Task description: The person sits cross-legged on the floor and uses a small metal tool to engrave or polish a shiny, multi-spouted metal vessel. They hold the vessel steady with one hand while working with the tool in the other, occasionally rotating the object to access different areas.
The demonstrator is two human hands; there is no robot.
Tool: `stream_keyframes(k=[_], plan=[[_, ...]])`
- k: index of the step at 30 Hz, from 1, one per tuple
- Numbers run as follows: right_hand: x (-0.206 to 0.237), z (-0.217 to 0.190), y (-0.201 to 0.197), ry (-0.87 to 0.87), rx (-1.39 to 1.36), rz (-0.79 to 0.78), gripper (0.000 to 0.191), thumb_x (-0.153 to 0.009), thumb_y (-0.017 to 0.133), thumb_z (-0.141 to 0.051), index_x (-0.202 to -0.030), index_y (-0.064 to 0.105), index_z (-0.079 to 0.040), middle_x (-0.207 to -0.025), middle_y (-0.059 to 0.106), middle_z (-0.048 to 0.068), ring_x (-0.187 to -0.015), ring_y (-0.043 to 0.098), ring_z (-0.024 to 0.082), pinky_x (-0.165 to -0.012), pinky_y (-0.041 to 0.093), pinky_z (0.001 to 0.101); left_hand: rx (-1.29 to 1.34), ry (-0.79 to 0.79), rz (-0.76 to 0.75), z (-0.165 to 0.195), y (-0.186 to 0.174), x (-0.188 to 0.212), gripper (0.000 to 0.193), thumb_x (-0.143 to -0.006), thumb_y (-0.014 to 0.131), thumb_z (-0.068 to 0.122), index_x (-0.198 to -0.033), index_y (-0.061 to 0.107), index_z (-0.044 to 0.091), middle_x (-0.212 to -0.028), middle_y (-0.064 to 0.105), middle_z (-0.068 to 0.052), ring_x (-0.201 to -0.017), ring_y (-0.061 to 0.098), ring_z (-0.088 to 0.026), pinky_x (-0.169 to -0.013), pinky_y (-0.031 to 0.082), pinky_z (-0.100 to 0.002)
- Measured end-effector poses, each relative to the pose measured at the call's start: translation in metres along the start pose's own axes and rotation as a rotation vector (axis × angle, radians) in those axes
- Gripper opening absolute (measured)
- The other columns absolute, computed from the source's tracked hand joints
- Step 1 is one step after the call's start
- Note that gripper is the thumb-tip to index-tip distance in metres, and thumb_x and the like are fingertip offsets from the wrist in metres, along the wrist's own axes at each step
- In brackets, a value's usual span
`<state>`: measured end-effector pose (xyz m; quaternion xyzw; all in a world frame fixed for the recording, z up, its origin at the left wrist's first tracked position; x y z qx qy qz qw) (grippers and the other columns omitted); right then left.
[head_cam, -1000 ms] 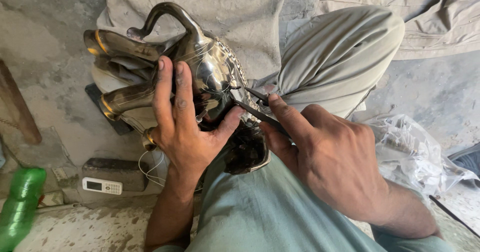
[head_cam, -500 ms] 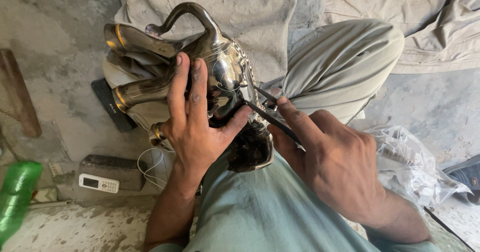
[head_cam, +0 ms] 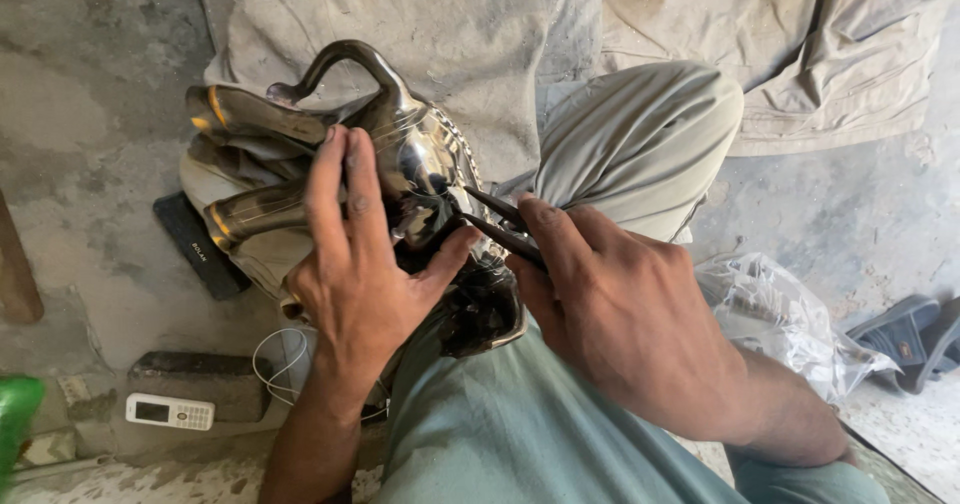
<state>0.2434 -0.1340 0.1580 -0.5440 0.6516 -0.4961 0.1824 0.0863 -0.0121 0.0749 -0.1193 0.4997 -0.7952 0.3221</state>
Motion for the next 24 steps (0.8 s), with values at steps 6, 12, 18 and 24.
stream_keyframes(k=[6,12,18,24], plan=[[-0.017,-0.002,-0.009,-0.036,0.022,-0.021,0.031,-0.09,0.073,-0.023,-0.118,0.071,-0.008,-0.076,0.07,0.005,-0.046,0.063,0.024,-0.042,0.049,0.0404,0.113,-0.063,0.076,-0.003,0.008,0.004,0.097,-0.094,0.076,0.065,-0.157,0.043,-0.001,-0.164,0.039,-0.02,-0.127,0.07,-0.032,-0.084,0.066,-0.033],[-0.023,0.001,-0.01,-0.058,0.013,-0.039,0.032,-0.088,0.075,-0.022,-0.116,0.073,-0.008,-0.081,0.074,0.004,-0.045,0.063,0.019,-0.041,0.049,0.0363,0.115,-0.042,0.132,-0.007,0.006,0.004,0.095,-0.096,0.074,0.068,-0.159,0.043,0.003,-0.166,0.04,-0.015,-0.127,0.069,-0.029,-0.082,0.066,-0.03],[-0.015,-0.021,-0.001,-0.089,0.145,-0.028,0.033,-0.094,0.066,-0.013,-0.121,0.066,0.004,-0.071,0.064,0.009,-0.041,0.055,0.017,-0.034,0.045,0.0344,0.204,-0.039,-0.074,-0.023,-0.001,0.001,0.107,-0.085,0.068,0.075,-0.157,0.04,0.001,-0.165,0.037,-0.018,-0.126,0.07,-0.033,-0.071,0.065,-0.032],[0.006,-0.054,0.023,-0.227,0.42,0.002,0.051,-0.089,0.062,-0.004,-0.136,0.056,0.015,-0.077,0.059,0.012,-0.051,0.053,0.014,-0.033,0.043,0.0294,0.286,0.039,-0.03,-0.032,-0.001,0.007,0.101,-0.093,0.064,0.076,-0.162,0.035,0.007,-0.169,0.032,-0.01,-0.14,0.062,-0.032,-0.085,0.066,-0.031]])
Point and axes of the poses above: each hand's wrist, its own x-axis away from the middle knuckle, its own y-axis out of the palm, z = x × y, the point moved 2 cm from there along -x, towards the middle knuckle
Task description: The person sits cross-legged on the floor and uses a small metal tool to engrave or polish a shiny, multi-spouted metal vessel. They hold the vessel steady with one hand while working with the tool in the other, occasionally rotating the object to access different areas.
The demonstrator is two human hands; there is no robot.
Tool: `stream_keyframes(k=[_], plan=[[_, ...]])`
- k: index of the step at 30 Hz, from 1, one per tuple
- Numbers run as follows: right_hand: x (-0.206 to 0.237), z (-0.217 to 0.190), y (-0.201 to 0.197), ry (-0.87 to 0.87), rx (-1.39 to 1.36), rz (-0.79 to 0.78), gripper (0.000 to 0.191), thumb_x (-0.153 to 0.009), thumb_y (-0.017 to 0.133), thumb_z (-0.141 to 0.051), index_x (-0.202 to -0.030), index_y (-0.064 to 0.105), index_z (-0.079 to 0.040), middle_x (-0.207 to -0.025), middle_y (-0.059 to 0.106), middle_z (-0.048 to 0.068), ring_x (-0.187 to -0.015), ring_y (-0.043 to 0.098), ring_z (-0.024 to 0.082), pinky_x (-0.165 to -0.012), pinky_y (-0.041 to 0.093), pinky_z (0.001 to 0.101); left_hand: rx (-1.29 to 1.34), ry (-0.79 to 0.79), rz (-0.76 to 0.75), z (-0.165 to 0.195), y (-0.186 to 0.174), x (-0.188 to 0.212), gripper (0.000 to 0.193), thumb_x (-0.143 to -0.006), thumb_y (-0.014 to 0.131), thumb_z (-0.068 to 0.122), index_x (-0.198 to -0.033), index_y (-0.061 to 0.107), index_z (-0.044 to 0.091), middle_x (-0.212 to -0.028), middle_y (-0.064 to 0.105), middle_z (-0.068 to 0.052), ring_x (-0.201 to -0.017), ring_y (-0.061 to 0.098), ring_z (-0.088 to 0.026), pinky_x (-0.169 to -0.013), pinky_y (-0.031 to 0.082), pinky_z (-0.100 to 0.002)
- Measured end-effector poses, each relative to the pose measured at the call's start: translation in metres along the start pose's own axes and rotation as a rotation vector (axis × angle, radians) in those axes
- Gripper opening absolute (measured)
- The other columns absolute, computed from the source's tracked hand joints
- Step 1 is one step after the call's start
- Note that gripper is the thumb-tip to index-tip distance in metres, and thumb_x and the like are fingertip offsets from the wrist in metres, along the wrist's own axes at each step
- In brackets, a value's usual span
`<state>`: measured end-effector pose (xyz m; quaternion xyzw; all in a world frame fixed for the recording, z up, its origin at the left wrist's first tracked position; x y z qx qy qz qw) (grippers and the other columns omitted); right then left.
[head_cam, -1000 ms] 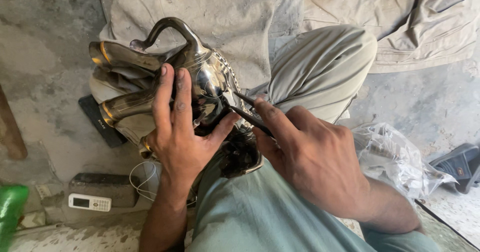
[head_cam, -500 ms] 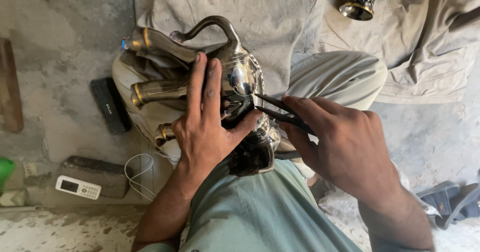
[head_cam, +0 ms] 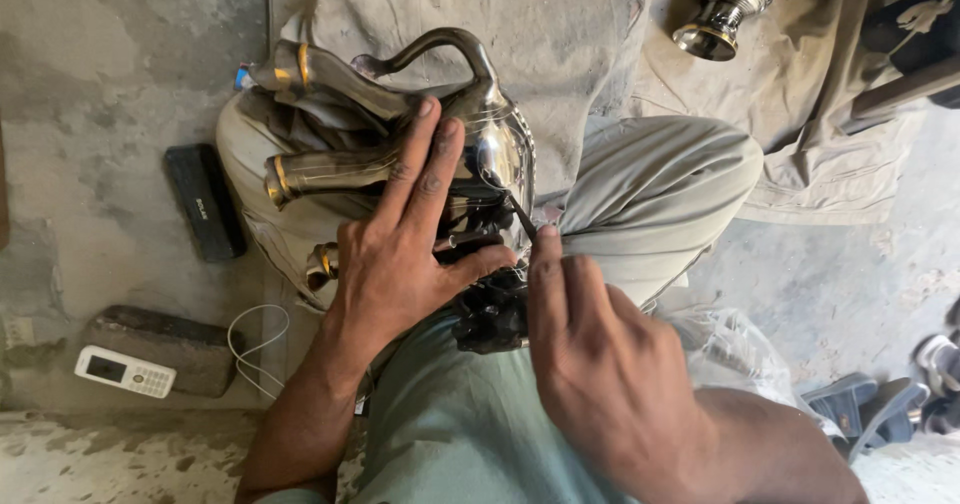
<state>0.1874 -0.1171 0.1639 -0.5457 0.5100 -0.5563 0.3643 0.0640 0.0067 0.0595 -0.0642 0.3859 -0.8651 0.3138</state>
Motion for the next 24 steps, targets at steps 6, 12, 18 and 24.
stream_keyframes(k=[6,12,18,24], plan=[[0.006,-0.01,0.004,-0.09,0.102,0.064,0.061,-0.078,0.064,-0.001,-0.137,0.057,0.015,-0.091,0.063,0.012,-0.057,0.056,0.014,-0.043,0.048,0.0291,0.045,-0.011,-0.012,-0.007,-0.003,0.001,0.099,-0.092,0.064,0.074,-0.16,0.039,0.008,-0.168,0.036,-0.011,-0.138,0.065,-0.03,-0.08,0.065,-0.031],[-0.008,0.02,-0.01,0.097,-0.207,0.105,0.04,-0.09,0.073,-0.01,-0.129,0.066,-0.002,-0.081,0.067,0.007,-0.052,0.062,0.019,-0.046,0.05,0.036,0.02,-0.082,0.093,0.001,0.008,0.002,0.091,-0.095,0.07,0.066,-0.158,0.042,0.008,-0.164,0.04,-0.016,-0.124,0.071,-0.028,-0.073,0.065,-0.03],[-0.009,0.042,-0.01,0.118,-0.365,0.08,0.042,-0.089,0.076,-0.012,-0.13,0.067,-0.006,-0.084,0.071,0.008,-0.054,0.065,0.02,-0.047,0.051,0.0357,-0.065,-0.059,0.187,0.006,0.017,0.006,0.091,-0.097,0.078,0.061,-0.161,0.038,0.011,-0.164,0.035,-0.012,-0.129,0.068,-0.027,-0.08,0.066,-0.027],[-0.005,0.052,-0.005,0.153,-0.439,0.033,0.041,-0.088,0.076,-0.012,-0.128,0.069,-0.01,-0.075,0.067,0.006,-0.05,0.064,0.02,-0.046,0.05,0.037,-0.099,-0.085,0.155,0.011,0.018,0.001,0.093,-0.091,0.082,0.061,-0.157,0.042,0.008,-0.164,0.039,-0.013,-0.127,0.071,-0.027,-0.069,0.063,-0.027]])
Point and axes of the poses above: each hand's wrist, its own x-axis away from the middle knuckle, its own y-axis out of the palm, z = x × y, the point moved 2 cm from there along -x, towards the middle knuckle
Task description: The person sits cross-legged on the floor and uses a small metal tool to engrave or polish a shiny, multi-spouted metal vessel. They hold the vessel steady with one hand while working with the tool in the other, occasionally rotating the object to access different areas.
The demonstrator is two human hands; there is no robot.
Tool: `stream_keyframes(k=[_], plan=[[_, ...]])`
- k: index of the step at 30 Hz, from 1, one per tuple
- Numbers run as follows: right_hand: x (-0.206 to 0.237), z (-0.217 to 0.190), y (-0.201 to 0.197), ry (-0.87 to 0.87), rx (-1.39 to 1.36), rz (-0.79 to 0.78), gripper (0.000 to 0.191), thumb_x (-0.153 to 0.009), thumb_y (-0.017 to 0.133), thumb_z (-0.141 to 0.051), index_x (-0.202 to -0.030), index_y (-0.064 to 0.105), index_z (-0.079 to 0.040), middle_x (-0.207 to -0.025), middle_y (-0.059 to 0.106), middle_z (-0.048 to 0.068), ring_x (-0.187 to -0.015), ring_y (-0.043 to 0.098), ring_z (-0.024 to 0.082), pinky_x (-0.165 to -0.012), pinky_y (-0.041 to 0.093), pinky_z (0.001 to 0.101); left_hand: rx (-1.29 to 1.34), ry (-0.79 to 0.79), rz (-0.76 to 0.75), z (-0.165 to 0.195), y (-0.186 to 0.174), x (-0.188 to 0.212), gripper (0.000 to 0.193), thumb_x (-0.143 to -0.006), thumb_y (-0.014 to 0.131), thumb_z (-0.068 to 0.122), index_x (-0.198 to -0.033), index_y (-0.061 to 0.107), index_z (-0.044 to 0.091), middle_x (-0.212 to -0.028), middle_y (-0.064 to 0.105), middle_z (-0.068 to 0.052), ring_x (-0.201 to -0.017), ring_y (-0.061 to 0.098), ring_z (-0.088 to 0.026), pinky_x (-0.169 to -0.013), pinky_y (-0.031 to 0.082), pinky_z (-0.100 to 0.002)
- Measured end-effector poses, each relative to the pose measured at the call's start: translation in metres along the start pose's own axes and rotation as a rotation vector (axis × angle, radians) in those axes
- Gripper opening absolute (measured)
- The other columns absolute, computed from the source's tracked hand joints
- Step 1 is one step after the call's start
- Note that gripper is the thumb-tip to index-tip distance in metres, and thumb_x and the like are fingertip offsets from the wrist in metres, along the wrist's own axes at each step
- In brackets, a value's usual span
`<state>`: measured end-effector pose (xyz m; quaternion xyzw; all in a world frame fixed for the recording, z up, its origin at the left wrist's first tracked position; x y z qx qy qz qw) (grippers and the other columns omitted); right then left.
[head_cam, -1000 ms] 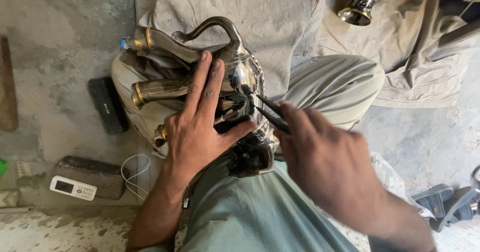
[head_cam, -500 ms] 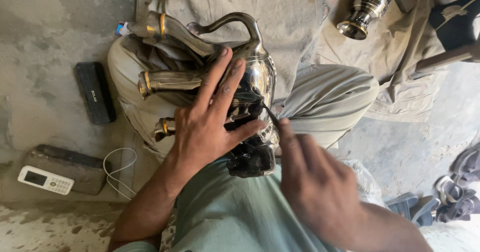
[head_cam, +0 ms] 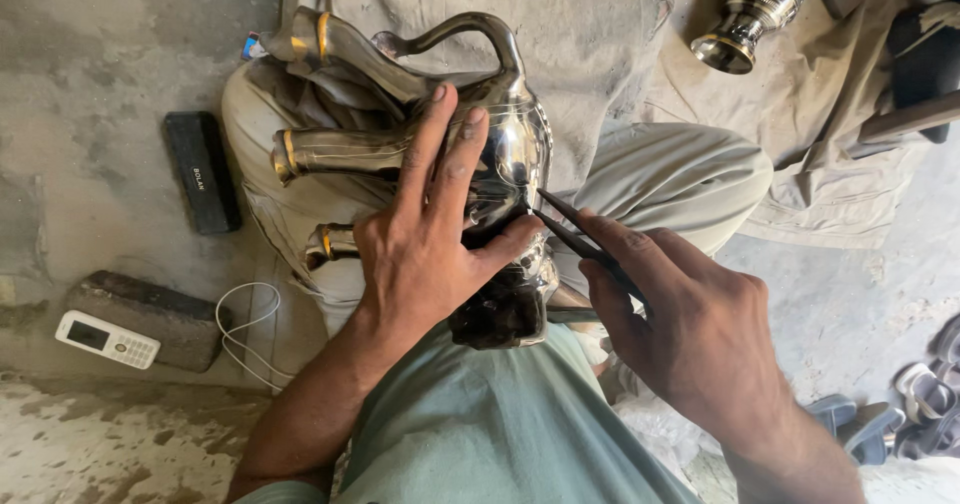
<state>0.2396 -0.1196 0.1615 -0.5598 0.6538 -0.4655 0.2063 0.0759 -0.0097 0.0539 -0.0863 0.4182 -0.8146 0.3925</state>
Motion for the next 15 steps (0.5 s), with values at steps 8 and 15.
stream_keyframes(k=[8,15], plan=[[0.0,0.005,0.0,-0.025,-0.03,0.033,0.041,-0.089,0.074,-0.011,-0.129,0.066,-0.008,-0.082,0.069,0.009,-0.056,0.067,0.025,-0.048,0.052,0.0376,-0.024,0.019,0.006,0.004,0.0,-0.001,0.094,-0.092,0.085,0.06,-0.158,0.043,0.008,-0.166,0.04,-0.012,-0.126,0.072,-0.027,-0.077,0.064,-0.028],[0.003,-0.015,0.013,-0.028,0.243,-0.091,0.04,-0.095,0.066,-0.009,-0.132,0.062,0.005,-0.08,0.065,0.011,-0.05,0.061,0.02,-0.042,0.05,0.0359,-0.016,0.074,-0.057,-0.003,-0.003,-0.001,0.095,-0.098,0.065,0.074,-0.16,0.04,0.006,-0.166,0.039,-0.012,-0.13,0.07,-0.028,-0.078,0.065,-0.028]])
Point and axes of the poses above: each hand's wrist, its own x-axis away from the middle knuckle, its own y-axis out of the palm, z = x × y, the point moved 2 cm from there along -x, towards the middle knuckle
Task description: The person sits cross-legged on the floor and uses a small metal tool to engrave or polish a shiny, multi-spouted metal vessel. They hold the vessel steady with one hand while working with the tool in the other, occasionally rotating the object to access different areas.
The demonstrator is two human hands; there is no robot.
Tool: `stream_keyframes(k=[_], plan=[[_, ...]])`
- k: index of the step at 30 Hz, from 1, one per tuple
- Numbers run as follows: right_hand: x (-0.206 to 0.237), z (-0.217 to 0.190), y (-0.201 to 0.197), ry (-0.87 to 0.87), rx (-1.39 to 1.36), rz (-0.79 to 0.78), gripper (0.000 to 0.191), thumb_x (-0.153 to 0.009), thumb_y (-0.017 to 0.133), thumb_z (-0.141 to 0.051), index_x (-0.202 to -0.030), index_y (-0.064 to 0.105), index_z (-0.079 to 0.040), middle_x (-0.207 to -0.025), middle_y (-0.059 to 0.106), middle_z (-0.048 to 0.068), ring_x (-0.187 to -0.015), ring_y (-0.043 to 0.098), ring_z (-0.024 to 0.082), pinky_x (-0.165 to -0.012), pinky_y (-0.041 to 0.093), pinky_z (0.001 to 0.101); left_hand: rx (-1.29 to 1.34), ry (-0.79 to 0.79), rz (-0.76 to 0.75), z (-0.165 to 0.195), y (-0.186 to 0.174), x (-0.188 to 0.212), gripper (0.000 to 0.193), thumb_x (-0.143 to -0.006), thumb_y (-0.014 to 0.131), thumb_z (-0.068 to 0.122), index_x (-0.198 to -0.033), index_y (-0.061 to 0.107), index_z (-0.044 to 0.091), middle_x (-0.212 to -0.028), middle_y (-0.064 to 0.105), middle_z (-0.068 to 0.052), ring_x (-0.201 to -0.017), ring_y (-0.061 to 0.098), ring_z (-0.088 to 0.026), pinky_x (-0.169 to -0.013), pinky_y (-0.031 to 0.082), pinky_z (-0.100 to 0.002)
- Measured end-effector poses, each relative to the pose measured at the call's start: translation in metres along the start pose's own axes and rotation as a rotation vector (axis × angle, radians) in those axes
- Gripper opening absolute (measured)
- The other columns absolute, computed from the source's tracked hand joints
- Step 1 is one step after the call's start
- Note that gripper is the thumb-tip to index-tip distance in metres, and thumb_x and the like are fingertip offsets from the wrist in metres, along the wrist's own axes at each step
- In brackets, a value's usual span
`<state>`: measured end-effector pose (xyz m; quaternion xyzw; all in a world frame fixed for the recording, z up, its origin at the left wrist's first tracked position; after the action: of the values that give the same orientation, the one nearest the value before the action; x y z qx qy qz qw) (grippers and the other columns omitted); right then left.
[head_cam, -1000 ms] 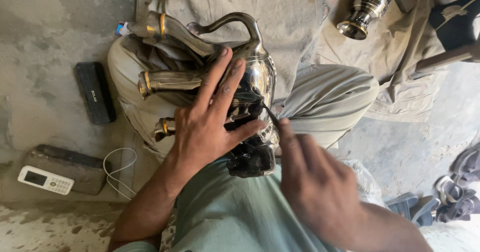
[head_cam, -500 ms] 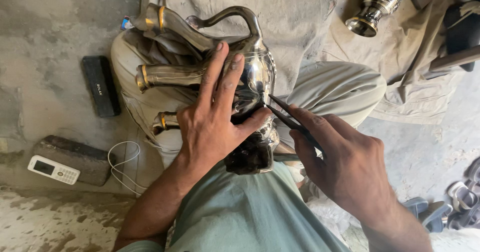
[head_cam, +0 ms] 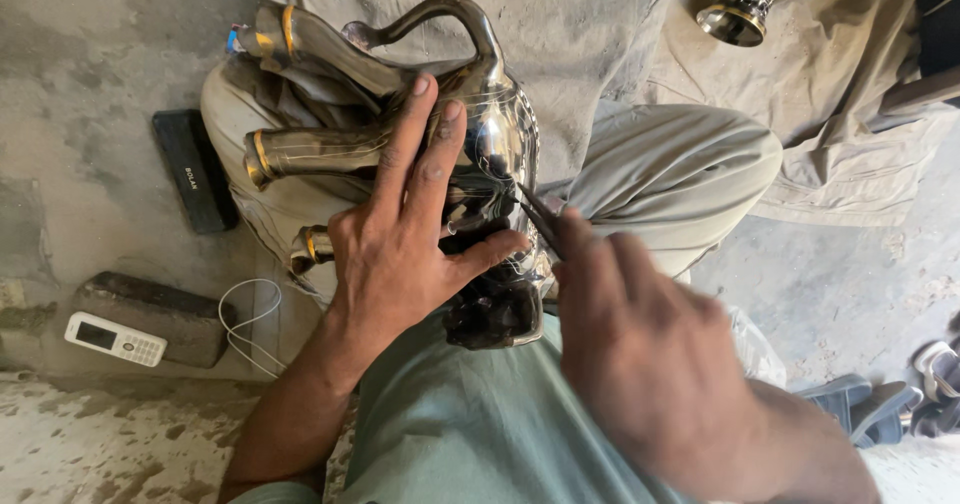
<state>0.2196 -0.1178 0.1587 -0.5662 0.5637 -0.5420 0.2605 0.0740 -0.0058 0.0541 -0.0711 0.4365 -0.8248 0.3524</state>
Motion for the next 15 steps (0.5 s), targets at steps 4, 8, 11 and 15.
stream_keyframes(k=[4,8,11,15], plan=[[0.008,-0.026,0.011,-0.178,0.302,0.097,0.049,-0.086,0.063,-0.002,-0.133,0.062,0.009,-0.088,0.063,0.009,-0.059,0.059,0.012,-0.046,0.049,0.027,0.021,-0.011,-0.019,-0.004,0.0,0.002,0.089,-0.101,0.058,0.073,-0.16,0.042,0.008,-0.167,0.039,-0.011,-0.126,0.073,-0.024,-0.072,0.064,-0.026],[0.016,-0.032,0.02,-0.248,0.491,0.23,0.041,-0.088,0.069,-0.003,-0.129,0.073,0.003,-0.099,0.067,0.011,-0.063,0.058,0.008,-0.051,0.047,0.0213,0.05,-0.025,-0.074,-0.01,-0.001,0.001,0.089,-0.098,0.059,0.072,-0.157,0.046,0.007,-0.164,0.043,-0.013,-0.112,0.075,-0.02,-0.065,0.061,-0.028],[0.019,-0.018,0.027,-0.343,0.554,0.313,0.037,-0.089,0.072,0.0,-0.124,0.078,-0.007,-0.104,0.067,0.008,-0.062,0.054,0.006,-0.048,0.043,0.0202,0.032,0.021,-0.057,-0.013,-0.004,0.001,0.094,-0.097,0.068,0.072,-0.161,0.042,0.009,-0.168,0.038,-0.01,-0.124,0.074,-0.023,-0.067,0.061,-0.024],[0.019,0.021,0.04,-0.54,0.49,0.359,0.032,-0.094,0.074,-0.008,-0.125,0.08,-0.018,-0.113,0.07,0.011,-0.057,0.047,0.002,-0.041,0.036,0.0167,0.095,0.028,-0.092,-0.016,-0.006,0.003,0.105,-0.086,0.083,0.066,-0.163,0.038,0.01,-0.17,0.033,-0.01,-0.124,0.072,-0.022,-0.077,0.063,-0.027]])
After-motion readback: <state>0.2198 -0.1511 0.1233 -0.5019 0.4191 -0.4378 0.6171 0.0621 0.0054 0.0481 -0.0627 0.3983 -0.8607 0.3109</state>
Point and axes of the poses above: each hand's wrist, its own x-axis away from the middle knuckle, its own y-axis out of the palm, z = x × y, the point moved 2 cm from there along -x, towards the middle knuckle
